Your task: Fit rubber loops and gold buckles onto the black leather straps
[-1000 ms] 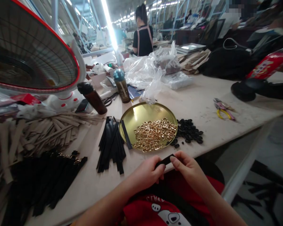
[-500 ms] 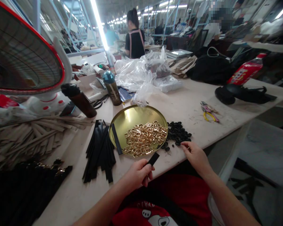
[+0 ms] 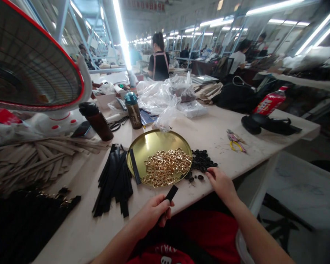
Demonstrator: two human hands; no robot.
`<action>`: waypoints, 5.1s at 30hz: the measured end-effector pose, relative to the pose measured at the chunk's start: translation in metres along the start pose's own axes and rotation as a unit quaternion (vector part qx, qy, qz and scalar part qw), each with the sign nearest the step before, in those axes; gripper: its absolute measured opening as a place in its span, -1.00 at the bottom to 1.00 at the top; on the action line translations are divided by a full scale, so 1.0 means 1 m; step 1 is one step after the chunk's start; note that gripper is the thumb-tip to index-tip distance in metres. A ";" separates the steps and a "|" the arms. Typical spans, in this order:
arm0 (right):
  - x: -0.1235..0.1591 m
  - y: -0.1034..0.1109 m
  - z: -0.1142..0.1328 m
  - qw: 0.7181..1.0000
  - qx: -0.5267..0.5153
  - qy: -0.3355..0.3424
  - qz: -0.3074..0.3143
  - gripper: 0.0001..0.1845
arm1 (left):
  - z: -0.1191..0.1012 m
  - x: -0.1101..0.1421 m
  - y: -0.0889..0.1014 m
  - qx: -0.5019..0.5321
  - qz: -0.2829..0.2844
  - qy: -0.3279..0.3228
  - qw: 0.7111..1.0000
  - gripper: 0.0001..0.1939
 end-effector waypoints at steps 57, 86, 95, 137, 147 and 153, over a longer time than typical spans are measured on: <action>0.008 -0.021 0.061 0.992 0.047 0.119 0.010 -0.76 | 0.010 0.007 0.010 0.131 -0.039 0.021 0.990 -0.69; 0.052 -0.019 0.162 0.899 -0.394 0.006 0.190 -0.77 | 0.001 0.006 0.018 0.079 -0.110 -0.122 0.983 -0.68; 0.065 -0.012 0.161 0.757 -0.560 -0.131 0.310 -0.57 | 0.001 0.009 0.014 0.027 -0.114 -0.087 0.989 -0.89; 0.090 -0.031 0.158 0.633 -0.690 -0.312 0.160 -0.69 | 0.006 0.021 0.003 -0.271 -0.121 -0.161 0.941 -0.75; 0.091 -0.036 0.155 0.670 -0.675 -0.269 0.154 -0.76 | 0.007 0.017 0.000 -0.097 -0.049 -0.088 0.990 -0.79; 0.095 -0.040 0.155 0.687 -0.650 -0.280 0.164 -0.71 | 0.016 0.011 0.002 -0.045 -0.033 -0.063 0.996 -0.74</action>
Point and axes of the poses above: each hand's wrist, its own x-axis away from the middle knuckle, its own y-axis out of the back of the hand, z = x × y, the point moved 1 cm from there along -x, towards the middle knuckle, and after that the axes turned 9 degrees about -x, right-handed, at the moved point
